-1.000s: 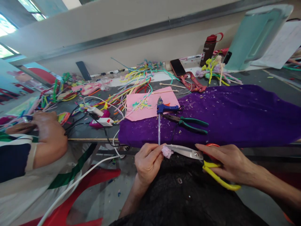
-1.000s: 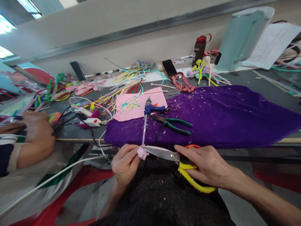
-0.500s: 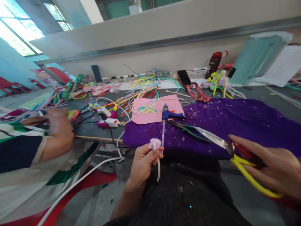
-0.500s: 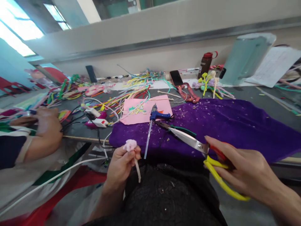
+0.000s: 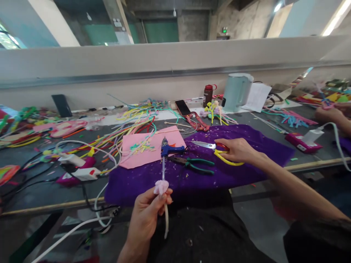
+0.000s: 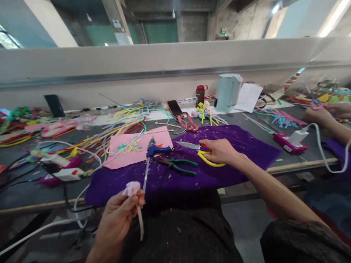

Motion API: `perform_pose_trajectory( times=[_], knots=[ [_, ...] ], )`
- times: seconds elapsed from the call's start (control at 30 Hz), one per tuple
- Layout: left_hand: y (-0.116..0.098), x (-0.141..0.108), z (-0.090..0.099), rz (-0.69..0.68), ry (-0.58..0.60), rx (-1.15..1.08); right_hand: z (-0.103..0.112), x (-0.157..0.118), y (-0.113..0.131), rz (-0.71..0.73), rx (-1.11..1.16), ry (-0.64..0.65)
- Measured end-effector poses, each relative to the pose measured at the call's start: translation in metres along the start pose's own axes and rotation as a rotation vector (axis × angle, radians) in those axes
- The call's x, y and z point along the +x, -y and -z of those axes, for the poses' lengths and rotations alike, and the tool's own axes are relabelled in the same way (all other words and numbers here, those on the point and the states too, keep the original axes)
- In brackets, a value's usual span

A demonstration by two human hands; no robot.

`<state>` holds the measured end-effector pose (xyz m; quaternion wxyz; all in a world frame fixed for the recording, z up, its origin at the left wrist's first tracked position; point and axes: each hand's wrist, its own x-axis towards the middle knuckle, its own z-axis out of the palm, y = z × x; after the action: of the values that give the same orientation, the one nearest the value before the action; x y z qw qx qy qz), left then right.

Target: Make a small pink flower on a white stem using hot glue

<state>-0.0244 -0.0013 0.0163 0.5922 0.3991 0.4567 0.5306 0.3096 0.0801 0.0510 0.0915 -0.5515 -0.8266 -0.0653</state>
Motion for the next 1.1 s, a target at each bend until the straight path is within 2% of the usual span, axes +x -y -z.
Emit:
perform_pose_trajectory(
  times=[0.13, 0.3, 0.4, 0.47, 0.53, 0.63, 0.73, 0.83, 0.93, 1.1],
  knots=[
    [-0.004, 0.009, -0.017, 0.048, 0.060, -0.025, -0.016, 0.015, -0.008, -0.005, -0.024, -0.009],
    [-0.006, 0.019, -0.030, 0.058, 0.143, -0.094, -0.035, 0.027, -0.019, 0.081, -0.019, 0.028],
    [-0.005, 0.021, -0.032, 0.071, 0.189, -0.119, -0.026, 0.023, -0.007, 0.066, 0.045, -0.103],
    [-0.005, 0.020, -0.033, 0.096, 0.219, -0.130, -0.011, 0.017, 0.014, 0.058, 0.251, -0.208],
    [-0.006, 0.020, -0.036, 0.125, 0.267, -0.128, 0.007, 0.012, 0.043, 0.142, 0.626, -0.136],
    [-0.007, 0.019, -0.039, 0.171, 0.380, -0.114, 0.025, 0.011, 0.085, 0.284, 1.043, 0.115],
    [-0.006, 0.018, -0.041, 0.187, 0.459, -0.131, 0.024, 0.018, 0.111, 0.317, 1.238, 0.237],
    [-0.003, 0.018, -0.041, 0.178, 0.494, -0.134, 0.014, 0.025, 0.119, 0.305, 1.457, 0.329],
    [0.000, 0.019, -0.041, 0.208, 0.521, -0.106, 0.008, 0.027, 0.119, 0.332, 1.561, 0.334],
    [0.004, 0.020, -0.044, 0.209, 0.506, -0.086, 0.007, 0.025, 0.115, 0.390, 1.490, 0.211]
  ],
)
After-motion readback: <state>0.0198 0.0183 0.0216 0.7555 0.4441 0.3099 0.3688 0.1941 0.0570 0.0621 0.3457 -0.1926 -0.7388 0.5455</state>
